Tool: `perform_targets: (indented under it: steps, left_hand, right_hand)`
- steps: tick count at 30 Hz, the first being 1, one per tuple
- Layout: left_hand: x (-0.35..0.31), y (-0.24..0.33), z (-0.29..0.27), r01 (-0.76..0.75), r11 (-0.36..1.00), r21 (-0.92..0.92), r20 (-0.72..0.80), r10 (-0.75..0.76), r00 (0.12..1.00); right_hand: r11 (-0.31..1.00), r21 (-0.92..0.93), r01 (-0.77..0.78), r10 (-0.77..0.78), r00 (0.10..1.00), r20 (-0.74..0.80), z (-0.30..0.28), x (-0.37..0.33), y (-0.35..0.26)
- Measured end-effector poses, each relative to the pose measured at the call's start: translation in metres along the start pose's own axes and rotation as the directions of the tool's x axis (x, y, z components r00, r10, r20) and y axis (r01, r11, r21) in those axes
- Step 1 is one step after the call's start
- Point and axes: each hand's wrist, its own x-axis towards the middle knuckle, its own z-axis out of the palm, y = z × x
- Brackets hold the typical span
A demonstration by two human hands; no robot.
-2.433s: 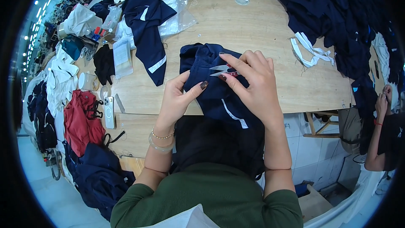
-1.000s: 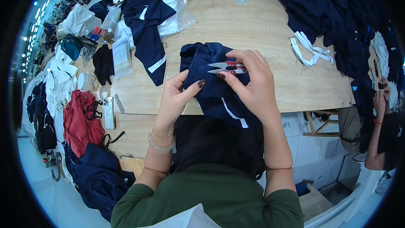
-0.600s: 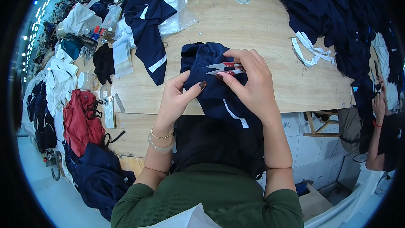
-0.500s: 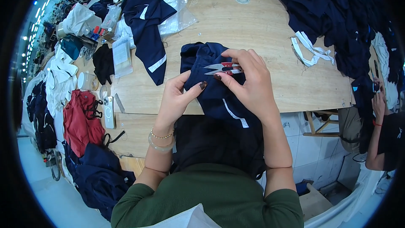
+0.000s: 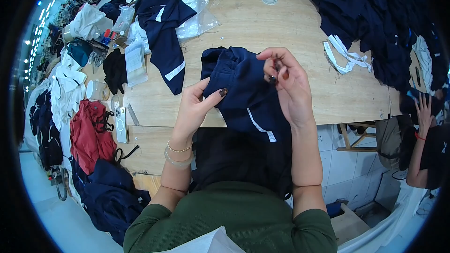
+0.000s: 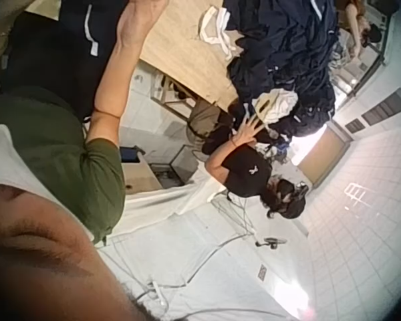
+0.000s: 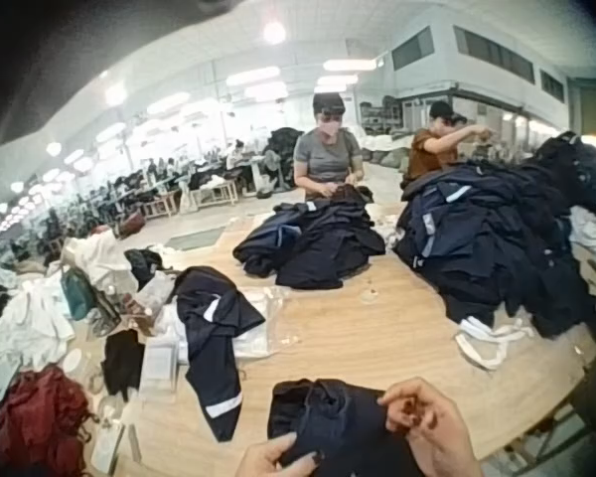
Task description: Trimming loose threads from blue garments at a workbench using thread snips.
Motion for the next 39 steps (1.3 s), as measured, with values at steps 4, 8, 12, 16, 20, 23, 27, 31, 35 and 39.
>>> perform_targets:
  steps: [4,8,12,16,20,23,27,31,35,39]
  left_hand:
    - [0.0,-0.002,-0.003,0.003,1.0,-0.019,-0.008,-0.003,1.0]
    - [0.002,-0.002,-0.001,0.026,0.999,-0.046,-0.026,-0.027,0.999]
    - [0.004,-0.011,-0.008,0.01,0.999,0.052,-0.034,-0.008,0.999]
    - [0.006,-0.012,0.001,-0.079,0.978,0.193,-0.137,0.106,0.985]
    - [0.01,0.003,0.005,-0.254,0.586,0.769,-0.095,0.498,0.862]
    - [0.021,0.01,0.006,-0.427,0.498,0.754,0.069,0.587,0.807]
    - [0.04,0.014,0.008,-0.537,0.39,0.748,0.201,0.639,0.743]
    - [0.044,0.008,0.0,-0.593,0.346,0.727,0.289,0.629,0.722]
    - [0.038,0.01,0.003,-0.542,0.388,0.745,0.253,0.587,0.769]
    - [0.038,0.007,0.0,-0.463,0.417,0.782,0.166,0.577,0.8]
  right_hand:
    - [0.587,-0.802,0.112,-0.085,0.993,0.077,0.025,-0.004,0.0]
    - [0.386,-0.868,0.312,-0.266,0.939,0.219,0.026,-0.002,0.027]
    - [0.367,-0.895,0.253,-0.223,0.958,0.179,0.024,-0.001,0.026]
    - [0.677,-0.727,-0.119,0.107,0.992,-0.063,0.021,0.0,0.019]
    - [0.813,-0.524,-0.253,0.287,0.958,-0.017,0.022,0.015,0.007]
    - [0.845,-0.484,-0.226,0.258,0.966,0.0,0.026,0.026,0.007]
    - [0.841,-0.505,-0.196,0.226,0.974,0.0,0.032,0.03,0.001]
    - [0.868,-0.459,-0.191,0.217,0.976,0.005,0.028,0.03,0.017]
    - [0.818,-0.543,-0.191,0.2,0.979,-0.043,0.023,0.026,0.011]
    - [0.695,-0.698,-0.17,0.055,0.981,-0.184,0.001,0.014,0.007]
